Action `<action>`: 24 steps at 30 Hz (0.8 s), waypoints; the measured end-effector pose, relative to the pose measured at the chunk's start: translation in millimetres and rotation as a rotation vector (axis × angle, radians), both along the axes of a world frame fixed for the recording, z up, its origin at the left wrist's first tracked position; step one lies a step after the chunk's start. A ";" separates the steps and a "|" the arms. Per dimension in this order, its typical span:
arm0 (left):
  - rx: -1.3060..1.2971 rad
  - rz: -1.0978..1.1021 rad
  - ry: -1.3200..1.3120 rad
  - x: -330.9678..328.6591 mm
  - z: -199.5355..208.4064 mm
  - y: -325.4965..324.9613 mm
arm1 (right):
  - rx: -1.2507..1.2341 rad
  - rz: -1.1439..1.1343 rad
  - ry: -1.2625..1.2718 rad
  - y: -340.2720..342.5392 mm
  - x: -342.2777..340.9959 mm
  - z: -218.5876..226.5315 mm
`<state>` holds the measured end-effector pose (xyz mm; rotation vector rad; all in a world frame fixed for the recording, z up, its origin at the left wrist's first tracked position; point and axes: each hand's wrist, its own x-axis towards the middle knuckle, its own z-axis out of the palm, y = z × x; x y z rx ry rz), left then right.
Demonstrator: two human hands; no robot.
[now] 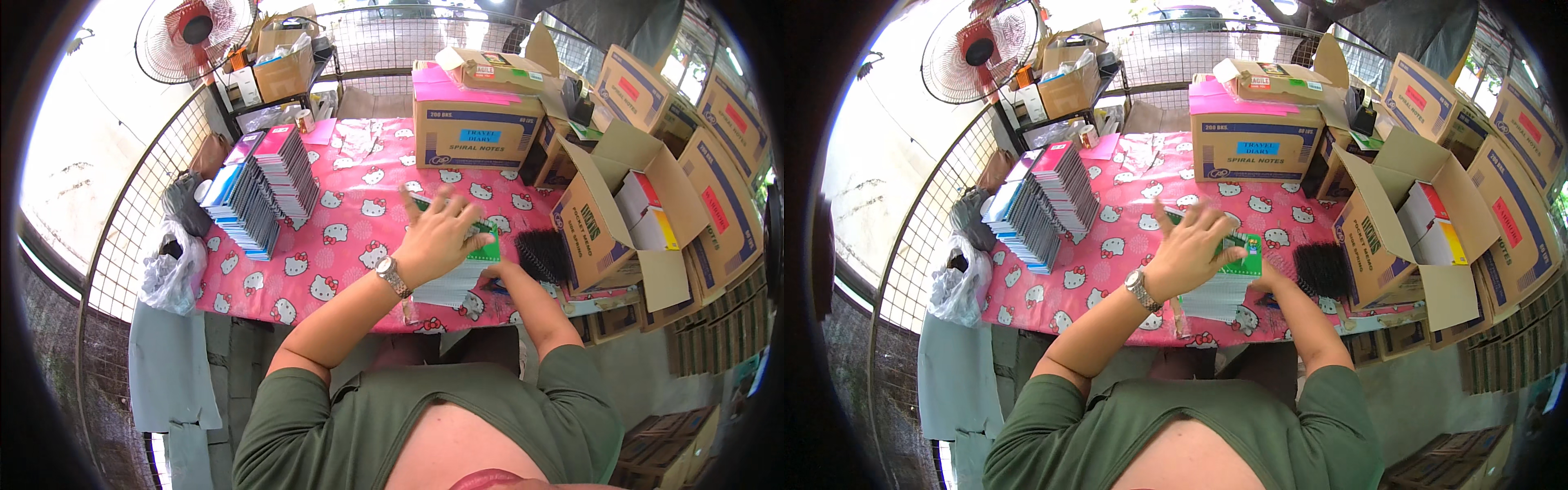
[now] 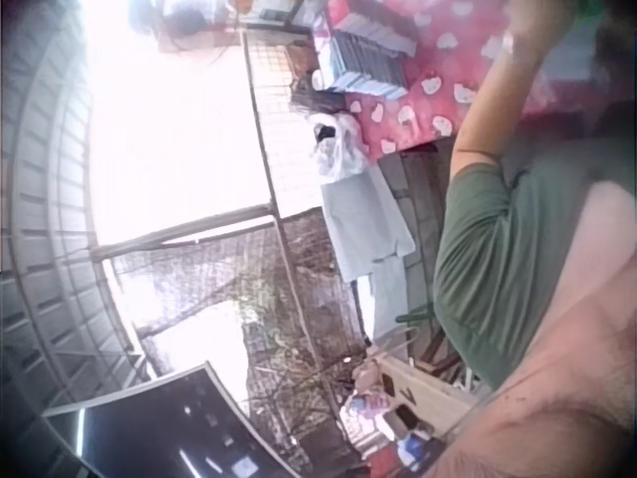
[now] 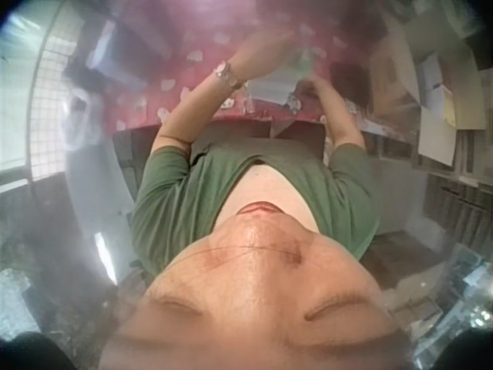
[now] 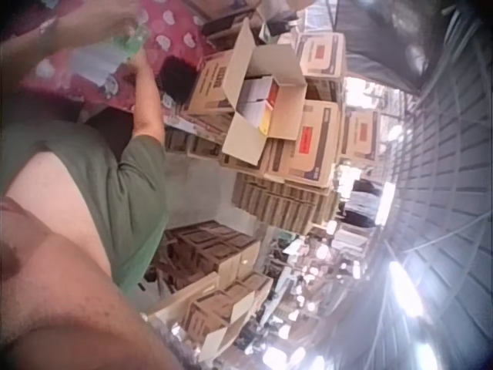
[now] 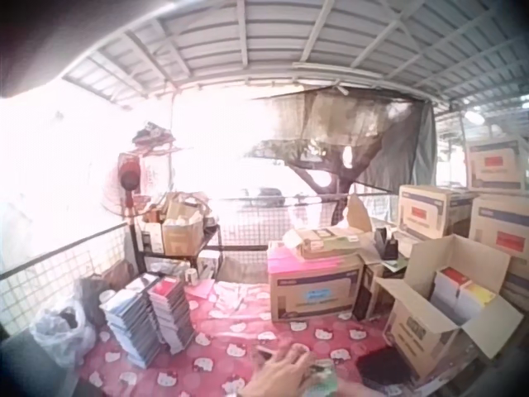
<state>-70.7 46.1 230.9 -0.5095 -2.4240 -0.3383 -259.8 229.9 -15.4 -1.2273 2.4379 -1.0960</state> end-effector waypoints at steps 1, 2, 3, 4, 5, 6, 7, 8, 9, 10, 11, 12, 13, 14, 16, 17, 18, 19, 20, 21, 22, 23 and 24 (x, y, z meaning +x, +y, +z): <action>0.026 0.047 0.032 -0.3 -3.0 0.9 | -0.011 -0.041 -0.042 8.4 -3.2 14.3; 0.058 0.088 0.063 0.0 -5.8 3.2 | -0.024 -0.132 -0.130 20.1 -10.0 32.5; 0.100 0.095 0.004 -2.1 -8.6 -0.6 | -0.081 -0.215 -0.239 27.8 -15.3 59.3; 0.134 0.118 -0.062 -2.4 -10.8 -6.9 | -0.189 -0.240 -0.351 26.7 -14.8 95.0; 0.128 0.106 -0.074 -1.2 -11.6 -13.5 | -0.335 -0.164 -0.436 19.6 -3.8 136.6; 0.123 0.106 -0.091 1.8 -13.3 -23.7 | -0.474 0.022 -0.507 3.6 29.7 194.9; 0.134 0.071 -0.092 1.1 -12.0 -24.5 | -0.630 0.300 -0.586 5.6 55.5 239.4; 0.141 0.033 -0.105 -2.4 -8.9 -17.7 | -0.487 0.328 -0.602 16.4 64.7 262.0; 0.137 0.009 -0.114 -6.5 -4.7 -12.2 | -0.350 0.369 -0.617 21.3 67.2 278.8; 0.132 -0.010 -0.125 -8.6 -2.2 -7.9 | -0.212 0.412 -0.634 24.7 66.9 286.5; 0.172 -0.021 -0.092 -8.6 -3.0 -5.4 | 0.188 0.116 -0.402 28.9 63.0 285.0; 0.178 -0.030 -0.082 -9.7 -3.9 -5.9 | -0.012 0.187 -0.439 29.3 64.7 287.6; 0.183 -0.036 -0.073 -10.8 -4.9 -7.0 | -0.214 0.259 -0.476 30.2 69.6 290.3; 0.187 -0.041 -0.064 -11.6 -5.4 -8.2 | -0.416 0.331 -0.511 30.0 72.3 292.7; 0.181 -0.056 -0.108 -11.8 0.7 -6.8 | -0.310 0.304 -0.488 29.5 72.9 291.2; 0.178 -0.063 -0.130 -11.4 2.1 -6.0 | -0.057 0.210 -0.289 28.1 66.4 291.3; 0.169 -0.059 -0.136 -11.5 1.3 -7.8 | 0.187 0.120 -0.081 20.7 64.0 296.1; 0.161 -0.056 -0.142 -11.5 0.1 -9.4 | -0.182 0.256 -0.367 21.7 68.8 301.0; 0.153 -0.054 -0.147 -11.7 -0.5 -11.0 | -0.518 0.442 -0.678 21.5 76.3 305.2; 0.171 -0.062 -0.151 -13.0 0.7 -9.7 | -0.420 0.473 -0.666 22.9 74.4 305.7; 0.189 -0.071 -0.154 -14.7 2.7 -10.0 | -0.321 0.501 -0.654 24.1 69.6 306.2; 0.207 -0.082 -0.158 -15.6 3.9 -10.4 | -0.216 0.411 -0.567 23.8 62.2 302.2; 0.204 -0.090 -0.164 -17.2 3.8 -10.7 | -0.112 0.314 -0.474 20.9 56.3 301.1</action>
